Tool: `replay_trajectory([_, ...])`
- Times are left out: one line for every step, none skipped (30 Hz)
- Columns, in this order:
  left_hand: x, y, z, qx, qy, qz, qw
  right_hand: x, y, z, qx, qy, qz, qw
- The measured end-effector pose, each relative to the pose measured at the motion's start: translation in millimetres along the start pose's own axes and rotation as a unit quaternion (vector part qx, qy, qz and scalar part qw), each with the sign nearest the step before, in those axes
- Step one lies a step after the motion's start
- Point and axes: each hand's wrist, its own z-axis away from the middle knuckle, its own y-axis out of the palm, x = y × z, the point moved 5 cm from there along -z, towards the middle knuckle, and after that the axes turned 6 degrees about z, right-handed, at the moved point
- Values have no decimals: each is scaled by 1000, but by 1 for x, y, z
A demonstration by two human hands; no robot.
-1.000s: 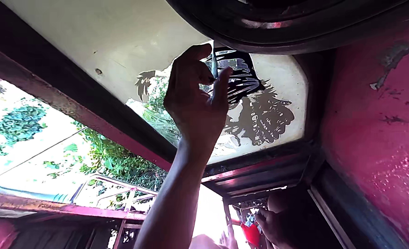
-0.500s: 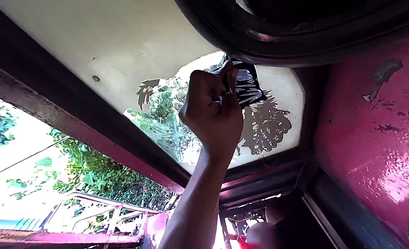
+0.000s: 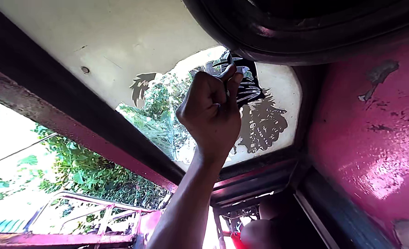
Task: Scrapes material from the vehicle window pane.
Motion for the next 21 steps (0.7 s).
replay_trajectory([0, -2, -2, 11, -3, -10, 1000, -2, 1, -1, 4, -4, -6, 1000])
replay_trajectory([0, -5, -5, 30, -9, -32, 999, -3, 1, -3, 15, -9, -11, 1000])
replay_trajectory([-2, -7, -10, 55, -21, -60, 996, -3, -1, -3, 22, -7, -13, 1000])
replay_trajectory([-5, -10, -16, 89, -38, -93, 991, -3, -2, -3, 24, -1, -13, 1000])
replay_trajectory([-8, -13, -23, 120, -55, -126, 983, -3, -4, -2, 29, 10, -8, 999])
replay_trajectory([-10, -15, -27, 144, -68, -163, 974, -3, -3, -1, 36, 18, -6, 999])
replay_trajectory([-13, -15, -31, 157, -71, -201, 964, -2, -2, -1, 49, 25, -1, 999])
replay_trajectory([-15, -13, -34, 165, -72, -242, 953, 0, -3, 0, 60, 29, 5, 998])
replay_trajectory([-15, -11, -37, 168, -74, -286, 941, 2, -4, 0, 67, 31, 7, 997])
replay_trajectory([-15, -8, -39, 163, -79, -324, 929, 2, -5, 0, 66, 30, 9, 997])
replay_trajectory([-15, -5, -40, 151, -82, -349, 921, 0, -5, -1, 61, 28, 7, 998])
replay_trajectory([-14, -2, -40, 138, -85, -371, 915, 0, -6, 0, 57, 27, 0, 998])
replay_trajectory([-15, 1, -39, 130, -83, -391, 908, -1, -6, 1, 51, 25, -8, 998])
replay_trajectory([-15, 3, -36, 129, -76, -405, 902, -2, -6, 2, 40, 20, -21, 999])
replay_trajectory([-15, 4, -34, 128, -65, -415, 899, -4, -6, 3, 24, 12, -34, 999])
replay_trajectory([-15, 5, -31, 126, -52, -420, 897, -6, -8, 4, 12, 8, -44, 999])
replay_trajectory([-15, 5, -28, 119, -40, -420, 899, -6, -9, 6, 5, 6, -52, 999])
replay_trajectory([-15, 5, -26, 112, -30, -423, 899, -7, -9, 8, 0, 5, -57, 998])
replay_trajectory([-15, 5, -26, 106, -25, -427, 898, -6, -9, 8, 2, 4, -62, 998])
replay_trajectory([-16, 6, -26, 104, -26, -429, 897, -6, -9, 8, 2, 3, -67, 998])
replay_trajectory([-17, 7, -26, 105, -35, -430, 896, -7, -8, 8, 1, 3, -67, 998])
